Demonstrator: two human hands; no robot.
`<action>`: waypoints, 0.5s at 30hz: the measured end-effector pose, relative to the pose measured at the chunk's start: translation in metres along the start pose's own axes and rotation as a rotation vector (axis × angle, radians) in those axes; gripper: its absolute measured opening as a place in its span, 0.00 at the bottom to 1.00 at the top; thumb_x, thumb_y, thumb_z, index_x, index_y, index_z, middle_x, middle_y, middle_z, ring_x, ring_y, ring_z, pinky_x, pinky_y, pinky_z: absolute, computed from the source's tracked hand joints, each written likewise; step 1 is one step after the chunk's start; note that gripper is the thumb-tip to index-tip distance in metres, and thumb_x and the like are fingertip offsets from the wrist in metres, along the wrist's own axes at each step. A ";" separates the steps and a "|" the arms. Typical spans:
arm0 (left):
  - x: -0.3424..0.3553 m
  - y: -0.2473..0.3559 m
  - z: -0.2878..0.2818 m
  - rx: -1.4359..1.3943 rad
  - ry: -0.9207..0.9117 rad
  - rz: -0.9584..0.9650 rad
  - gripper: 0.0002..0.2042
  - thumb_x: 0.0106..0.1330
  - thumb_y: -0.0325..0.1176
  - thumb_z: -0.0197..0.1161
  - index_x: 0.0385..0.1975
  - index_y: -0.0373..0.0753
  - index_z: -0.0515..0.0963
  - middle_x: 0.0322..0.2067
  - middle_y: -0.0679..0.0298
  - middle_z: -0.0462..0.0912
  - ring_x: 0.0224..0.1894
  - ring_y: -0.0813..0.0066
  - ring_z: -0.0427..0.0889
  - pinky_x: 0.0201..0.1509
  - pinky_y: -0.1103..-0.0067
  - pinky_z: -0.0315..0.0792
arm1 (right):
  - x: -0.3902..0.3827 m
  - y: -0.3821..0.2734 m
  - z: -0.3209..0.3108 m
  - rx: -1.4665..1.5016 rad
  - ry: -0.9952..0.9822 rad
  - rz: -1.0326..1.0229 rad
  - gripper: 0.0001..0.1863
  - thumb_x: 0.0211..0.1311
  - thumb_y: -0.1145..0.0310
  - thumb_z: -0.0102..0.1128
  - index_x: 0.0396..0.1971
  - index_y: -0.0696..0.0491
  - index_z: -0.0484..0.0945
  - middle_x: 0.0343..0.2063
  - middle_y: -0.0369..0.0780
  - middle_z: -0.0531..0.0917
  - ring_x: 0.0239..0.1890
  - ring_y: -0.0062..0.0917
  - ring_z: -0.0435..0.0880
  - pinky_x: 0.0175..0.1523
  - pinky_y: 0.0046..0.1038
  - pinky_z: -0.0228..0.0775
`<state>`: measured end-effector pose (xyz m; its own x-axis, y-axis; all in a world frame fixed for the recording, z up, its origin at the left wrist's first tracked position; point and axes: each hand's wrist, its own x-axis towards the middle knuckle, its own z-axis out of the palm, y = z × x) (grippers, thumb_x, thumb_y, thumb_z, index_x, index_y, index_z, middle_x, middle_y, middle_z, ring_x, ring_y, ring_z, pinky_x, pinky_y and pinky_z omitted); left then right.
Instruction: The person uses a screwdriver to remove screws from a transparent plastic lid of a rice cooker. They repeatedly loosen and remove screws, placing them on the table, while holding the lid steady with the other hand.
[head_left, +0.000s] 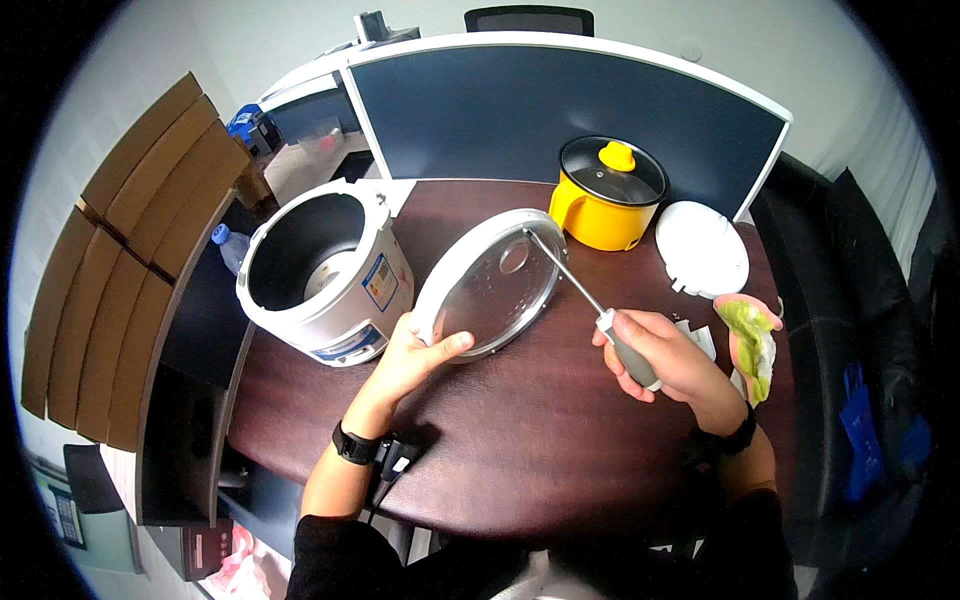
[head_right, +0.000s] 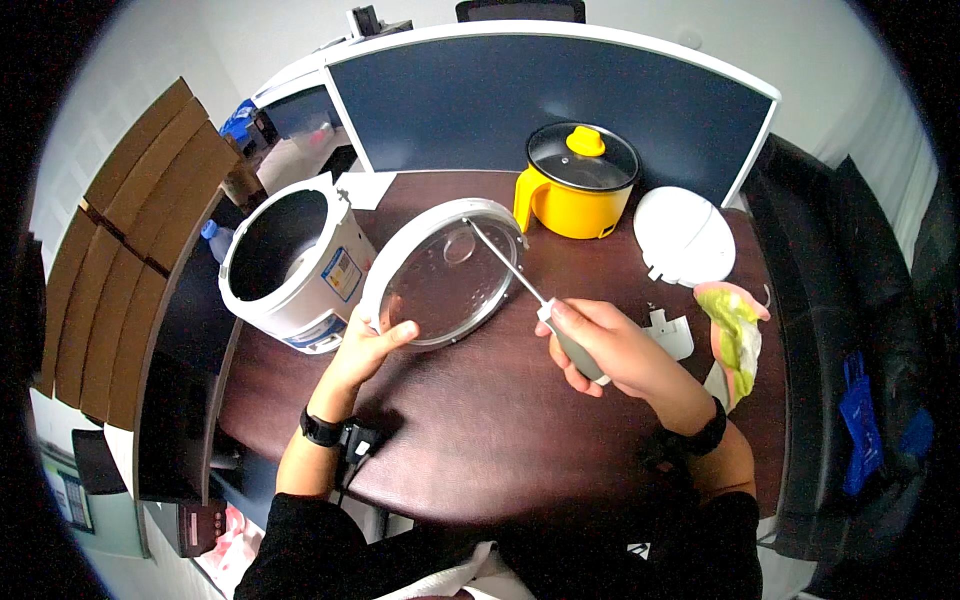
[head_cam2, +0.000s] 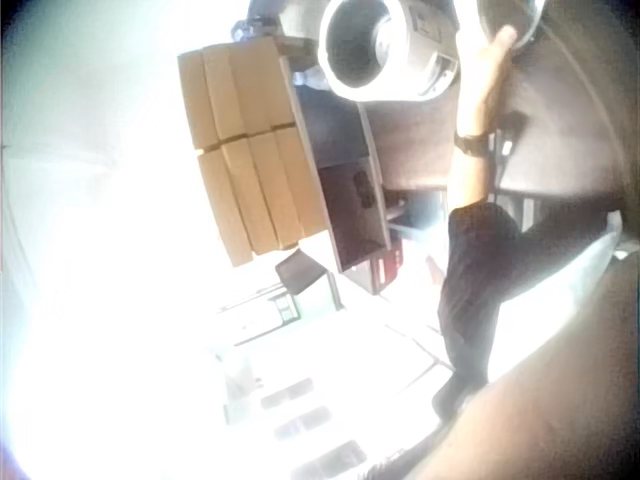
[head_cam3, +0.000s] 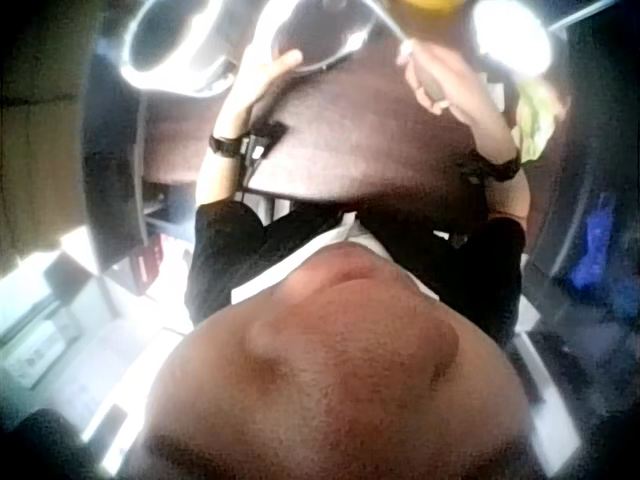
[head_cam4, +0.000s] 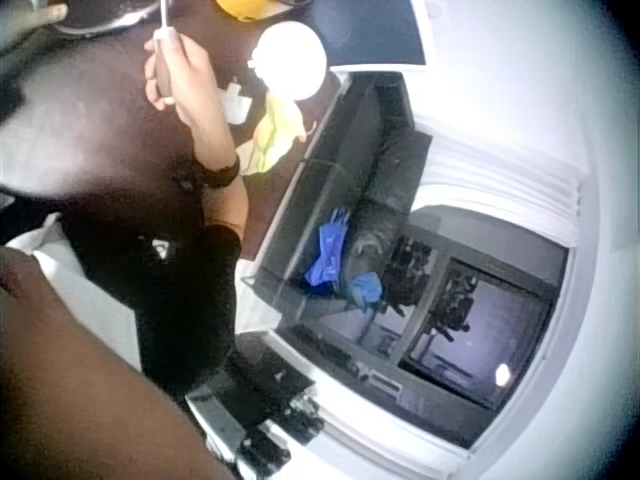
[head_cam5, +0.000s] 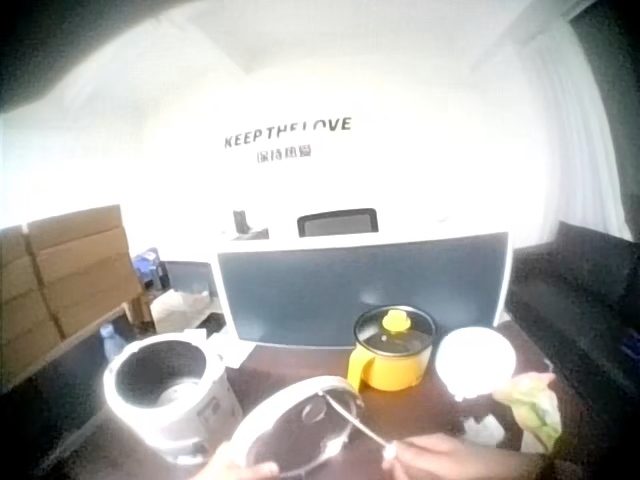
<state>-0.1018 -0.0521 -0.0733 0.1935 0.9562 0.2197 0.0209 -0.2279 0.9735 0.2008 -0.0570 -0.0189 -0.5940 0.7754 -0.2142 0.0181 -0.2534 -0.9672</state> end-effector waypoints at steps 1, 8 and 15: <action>0.001 -0.006 -0.002 0.033 0.004 0.022 0.13 0.56 0.33 0.68 0.35 0.34 0.75 0.27 0.73 0.71 0.32 0.85 0.68 0.36 0.83 0.66 | 0.001 0.004 0.002 0.058 -0.024 0.007 0.21 0.71 0.54 0.34 0.37 0.58 0.68 0.19 0.35 0.70 0.12 0.14 0.68 0.13 0.15 0.57; -0.003 -0.014 0.001 0.063 0.004 -0.025 0.04 0.55 0.26 0.63 0.27 0.34 0.76 0.22 0.74 0.74 0.25 0.86 0.70 0.31 0.85 0.65 | 0.008 0.026 0.017 0.493 -0.162 0.050 0.24 0.71 0.50 0.30 0.39 0.57 0.66 0.20 0.37 0.71 0.12 0.19 0.68 0.12 0.19 0.58; -0.008 -0.024 -0.005 0.166 -0.052 -0.037 0.03 0.52 0.21 0.57 0.26 0.33 0.75 0.21 0.74 0.73 0.24 0.88 0.69 0.28 0.87 0.65 | 0.010 0.033 0.013 0.626 -0.225 0.102 0.25 0.70 0.49 0.31 0.39 0.57 0.67 0.19 0.36 0.70 0.09 0.16 0.64 0.11 0.18 0.54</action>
<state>-0.1086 -0.0535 -0.0980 0.2405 0.9545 0.1764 0.1896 -0.2244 0.9559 0.1852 -0.0647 -0.0517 -0.7686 0.6074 -0.2009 -0.3464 -0.6591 -0.6675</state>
